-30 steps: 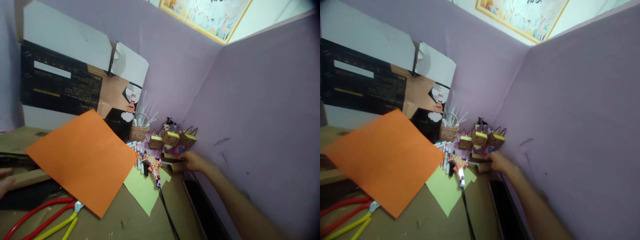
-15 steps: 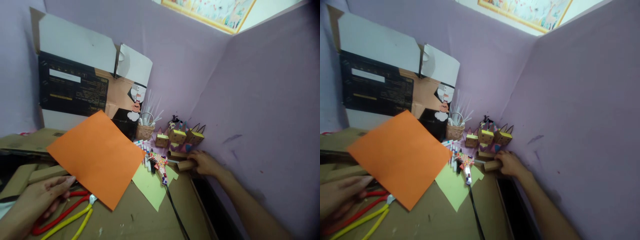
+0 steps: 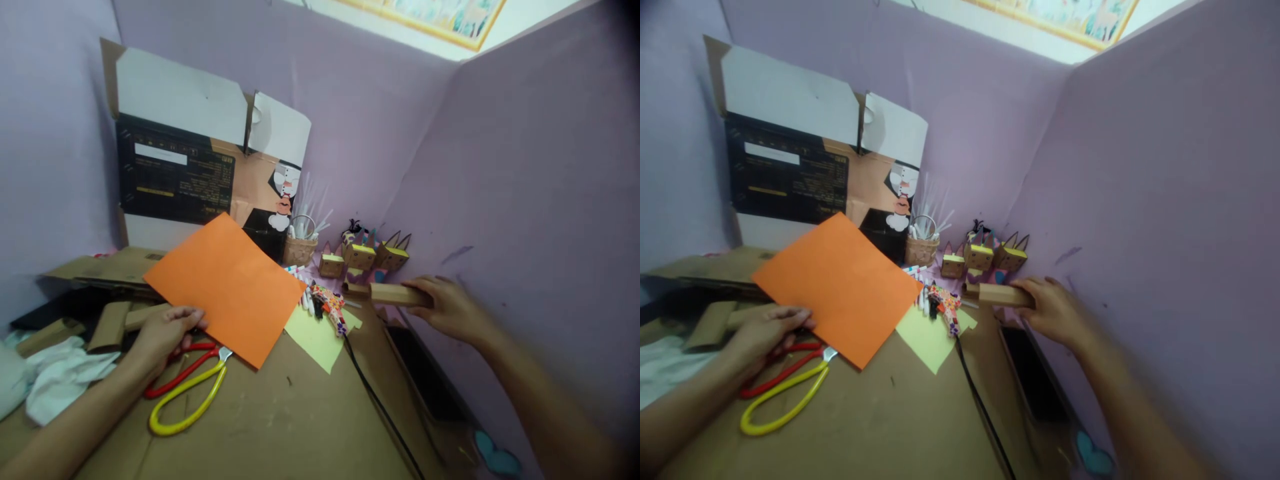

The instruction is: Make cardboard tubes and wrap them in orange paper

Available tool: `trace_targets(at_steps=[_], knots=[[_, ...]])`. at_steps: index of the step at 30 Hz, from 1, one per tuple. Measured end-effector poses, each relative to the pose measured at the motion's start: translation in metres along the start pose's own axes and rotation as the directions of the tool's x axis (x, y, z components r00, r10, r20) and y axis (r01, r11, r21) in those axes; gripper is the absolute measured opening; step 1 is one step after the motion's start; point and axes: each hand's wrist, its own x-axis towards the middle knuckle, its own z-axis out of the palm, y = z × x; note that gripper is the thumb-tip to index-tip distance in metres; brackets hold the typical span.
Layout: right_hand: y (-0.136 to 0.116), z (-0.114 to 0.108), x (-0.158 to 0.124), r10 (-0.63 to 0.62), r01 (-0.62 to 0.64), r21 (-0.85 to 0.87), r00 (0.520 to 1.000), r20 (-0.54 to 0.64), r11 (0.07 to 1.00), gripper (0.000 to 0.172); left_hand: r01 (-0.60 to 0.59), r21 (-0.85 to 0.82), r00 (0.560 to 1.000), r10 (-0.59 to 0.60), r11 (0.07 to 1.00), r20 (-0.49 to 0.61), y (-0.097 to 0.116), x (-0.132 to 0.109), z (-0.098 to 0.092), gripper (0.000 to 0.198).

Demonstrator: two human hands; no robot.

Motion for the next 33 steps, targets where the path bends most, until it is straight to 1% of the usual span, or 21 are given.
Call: trace_targets(at_steps=[2, 5, 6, 8, 10, 12, 13, 14, 16, 19, 21, 23, 24, 25, 26, 27, 28, 29, 30, 31, 33], knots=[[-0.025, -0.004, -0.014, 0.043, -0.027, 0.219, 0.996, -0.071, 0.975, 0.034, 0.000, -0.019, 1.000, 0.001, 1.000, 0.015, -0.004, 0.003, 0.000, 0.024], [-0.067, 0.001, -0.038, 0.207, -0.094, 0.552, 0.967, -0.146, 0.829, 0.038, 0.013, -0.005, 1.000, -0.013, 1.000, -0.005, -0.012, 0.007, -0.002, 0.029], [-0.081, 0.006, -0.045, 0.273, -0.101, 0.663, 0.948, -0.161, 0.741, 0.040, 0.022, 0.016, 1.000, -0.021, 1.000, -0.017, -0.014, 0.008, -0.003, 0.032], [-0.108, 0.020, -0.055, 0.354, -0.125, 0.864, 0.933, -0.065, 0.489, 0.043, 0.051, 0.073, 0.999, -0.050, 0.996, -0.021, -0.016, 0.010, -0.005, 0.035], [-0.132, 0.038, -0.058, 0.335, -0.110, 0.973, 0.942, 0.037, 0.203, 0.040, 0.083, 0.129, 0.996, -0.084, 0.988, 0.000, -0.016, 0.013, -0.005, 0.033], [-0.152, 0.056, -0.055, 0.322, -0.137, 0.990, 0.936, 0.141, -0.035, 0.034, 0.105, 0.153, 0.994, -0.109, 0.983, 0.021, -0.014, 0.015, -0.004, 0.030], [-0.161, 0.064, -0.051, 0.330, -0.156, 0.982, 0.926, 0.184, -0.110, 0.033, 0.112, 0.153, 0.993, -0.118, 0.982, 0.028, -0.012, 0.015, -0.003, 0.029], [-0.167, 0.071, -0.048, 0.327, -0.174, 0.974, 0.921, 0.213, -0.144, 0.032, 0.118, 0.148, 0.992, -0.124, 0.982, 0.031, -0.010, 0.015, -0.002, 0.030], [-0.177, 0.083, -0.040, 0.302, -0.209, 0.968, 0.922, 0.243, -0.140, 0.027, 0.129, 0.128, 0.990, -0.134, 0.983, 0.033, -0.007, 0.014, 0.000, 0.032], [-0.185, 0.095, -0.039, 0.231, -0.272, 0.960, 0.931, 0.281, -0.071, 0.024, 0.135, 0.093, 0.990, -0.139, 0.986, 0.030, -0.007, 0.011, 0.001, 0.032], [-0.188, 0.095, -0.048, 0.170, -0.315, 0.949, 0.937, 0.305, 0.032, 0.027, 0.138, 0.073, 0.989, -0.141, 0.988, 0.035, -0.008, 0.009, 0.000, 0.032], [-0.190, 0.088, -0.063, 0.027, -0.349, 0.916, 0.936, 0.351, 0.196, 0.031, 0.137, 0.062, 0.989, -0.140, 0.989, 0.044, -0.009, 0.007, -0.001, 0.031], [-0.191, 0.082, -0.071, -0.085, -0.353, 0.898, 0.918, 0.386, 0.263, 0.033, 0.136, 0.058, 0.989, -0.139, 0.989, 0.049, -0.009, 0.007, -0.001, 0.031], [-0.191, 0.076, -0.078, -0.233, -0.379, 0.886, 0.867, 0.441, 0.267, 0.035, 0.136, 0.056, 0.989, -0.139, 0.989, 0.052, -0.009, 0.006, -0.002, 0.031], [-0.191, 0.071, -0.083, -0.395, -0.438, 0.878, 0.784, 0.479, 0.195, 0.037, 0.135, 0.054, 0.989, -0.138, 0.989, 0.054, -0.009, 0.006, -0.002, 0.031], [-0.190, 0.066, -0.085, -0.481, -0.478, 0.876, 0.754, 0.448, 0.067, 0.038, 0.134, 0.053, 0.989, -0.137, 0.990, 0.056, -0.009, 0.006, -0.002, 0.031], [-0.189, 0.064, -0.085, -0.495, -0.488, 0.872, 0.769, 0.405, -0.044, 0.041, 0.132, 0.052, 0.989, -0.135, 0.990, 0.057, -0.009, 0.006, -0.002, 0.031], [-0.189, 0.063, -0.082, -0.454, -0.440, 0.891, 0.821, 0.347, -0.115, 0.044, 0.129, 0.052, 0.990, -0.132, 0.990, 0.058, -0.009, 0.006, -0.002, 0.032], [-0.189, 0.065, -0.077, -0.335, -0.385, 0.907, 0.888, 0.314, -0.171, 0.042, 0.125, 0.053, 0.990, -0.128, 0.991, 0.056, -0.010, 0.007, -0.001, 0.032], [-0.189, 0.068, -0.072, -0.209, -0.345, 0.919, 0.929, 0.305, -0.191, 0.039, 0.121, 0.053, 0.991, -0.123, 0.991, 0.055, -0.010, 0.007, -0.001, 0.032], [-0.194, 0.078, -0.065, -0.018, -0.337, 0.937, 0.941, 0.337, -0.089, 0.040, 0.114, 0.055, 0.992, -0.117, 0.992, 0.051, -0.011, 0.008, 0.000, 0.032]])
